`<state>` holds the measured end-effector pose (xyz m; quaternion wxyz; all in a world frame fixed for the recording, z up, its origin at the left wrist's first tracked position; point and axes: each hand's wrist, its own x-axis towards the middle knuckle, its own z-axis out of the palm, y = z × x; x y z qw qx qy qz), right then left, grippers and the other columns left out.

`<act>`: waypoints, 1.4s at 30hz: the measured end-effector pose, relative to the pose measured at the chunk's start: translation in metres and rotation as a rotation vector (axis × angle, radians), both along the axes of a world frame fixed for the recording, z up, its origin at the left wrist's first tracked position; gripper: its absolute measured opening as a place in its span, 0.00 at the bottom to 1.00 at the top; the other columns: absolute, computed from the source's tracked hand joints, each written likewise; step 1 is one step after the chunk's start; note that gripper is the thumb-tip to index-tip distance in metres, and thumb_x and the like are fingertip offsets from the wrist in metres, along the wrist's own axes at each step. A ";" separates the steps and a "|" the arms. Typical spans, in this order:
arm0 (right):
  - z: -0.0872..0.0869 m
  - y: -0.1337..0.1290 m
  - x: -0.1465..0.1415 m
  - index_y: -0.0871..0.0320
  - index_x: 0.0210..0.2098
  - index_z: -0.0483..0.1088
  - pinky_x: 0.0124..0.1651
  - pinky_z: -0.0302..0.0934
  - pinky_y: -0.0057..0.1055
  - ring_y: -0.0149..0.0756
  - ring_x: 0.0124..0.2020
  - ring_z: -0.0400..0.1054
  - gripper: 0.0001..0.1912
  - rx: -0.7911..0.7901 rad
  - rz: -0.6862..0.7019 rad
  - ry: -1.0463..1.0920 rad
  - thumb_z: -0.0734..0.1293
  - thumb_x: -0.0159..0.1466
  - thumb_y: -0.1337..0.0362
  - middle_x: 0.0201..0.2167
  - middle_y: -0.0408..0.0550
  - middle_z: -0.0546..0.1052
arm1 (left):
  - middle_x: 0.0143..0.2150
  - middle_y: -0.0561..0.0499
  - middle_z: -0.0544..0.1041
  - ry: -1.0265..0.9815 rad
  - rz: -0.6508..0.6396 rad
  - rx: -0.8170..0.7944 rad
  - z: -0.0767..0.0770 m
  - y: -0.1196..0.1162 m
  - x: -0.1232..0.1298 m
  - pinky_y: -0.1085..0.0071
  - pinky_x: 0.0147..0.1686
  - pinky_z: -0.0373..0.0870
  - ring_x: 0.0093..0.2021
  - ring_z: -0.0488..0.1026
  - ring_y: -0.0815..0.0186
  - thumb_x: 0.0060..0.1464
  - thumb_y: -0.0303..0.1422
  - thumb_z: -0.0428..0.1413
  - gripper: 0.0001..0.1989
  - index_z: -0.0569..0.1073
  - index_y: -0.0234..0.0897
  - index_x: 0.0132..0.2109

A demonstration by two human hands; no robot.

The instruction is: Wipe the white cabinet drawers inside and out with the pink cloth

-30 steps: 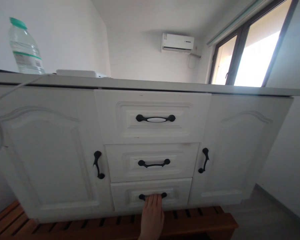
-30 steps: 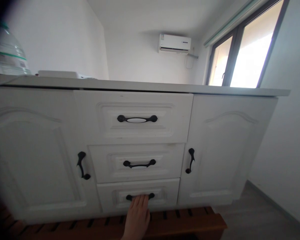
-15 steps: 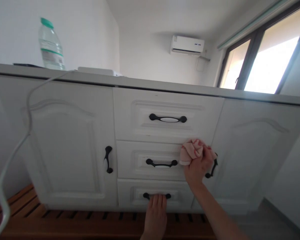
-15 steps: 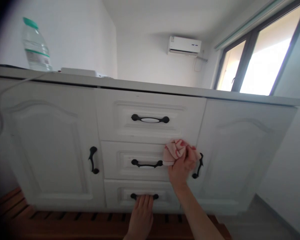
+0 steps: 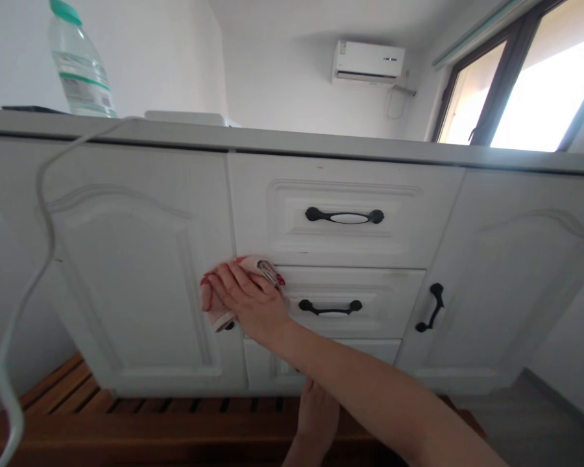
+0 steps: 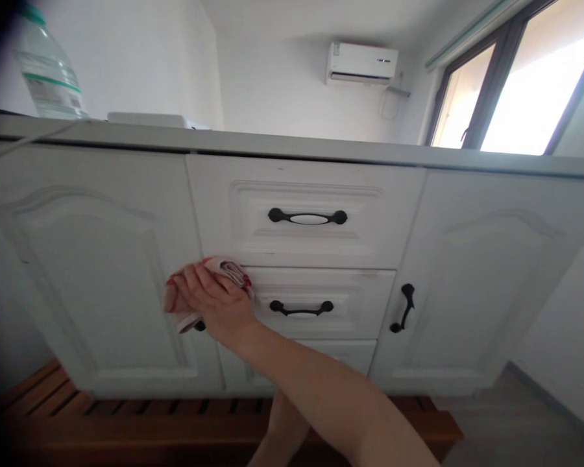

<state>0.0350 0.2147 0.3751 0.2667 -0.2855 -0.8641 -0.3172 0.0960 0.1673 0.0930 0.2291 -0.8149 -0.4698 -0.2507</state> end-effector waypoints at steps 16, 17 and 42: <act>-0.009 -0.019 0.228 0.60 0.66 0.59 0.54 0.55 0.41 0.38 0.67 0.55 0.28 0.072 -0.077 -0.239 0.61 0.67 0.67 0.67 0.47 0.64 | 0.55 0.47 0.77 -0.059 -0.014 -0.108 0.033 -0.009 -0.009 0.59 0.58 0.68 0.55 0.71 0.58 0.56 0.33 0.56 0.23 0.70 0.33 0.59; -0.014 -0.020 0.242 0.60 0.64 0.62 0.53 0.54 0.40 0.38 0.66 0.57 0.25 0.088 -0.107 -0.227 0.60 0.67 0.69 0.66 0.47 0.67 | 0.55 0.47 0.77 -0.063 -0.011 -0.121 0.034 -0.009 -0.009 0.59 0.58 0.67 0.55 0.71 0.58 0.56 0.33 0.56 0.23 0.70 0.33 0.59; 0.014 -0.003 0.043 0.53 0.70 0.53 0.64 0.48 0.39 0.40 0.71 0.48 0.31 0.244 0.013 0.251 0.59 0.68 0.68 0.69 0.40 0.61 | 0.53 0.47 0.77 -0.032 0.034 -0.100 0.019 -0.006 -0.001 0.58 0.56 0.68 0.54 0.70 0.56 0.58 0.37 0.56 0.23 0.71 0.35 0.59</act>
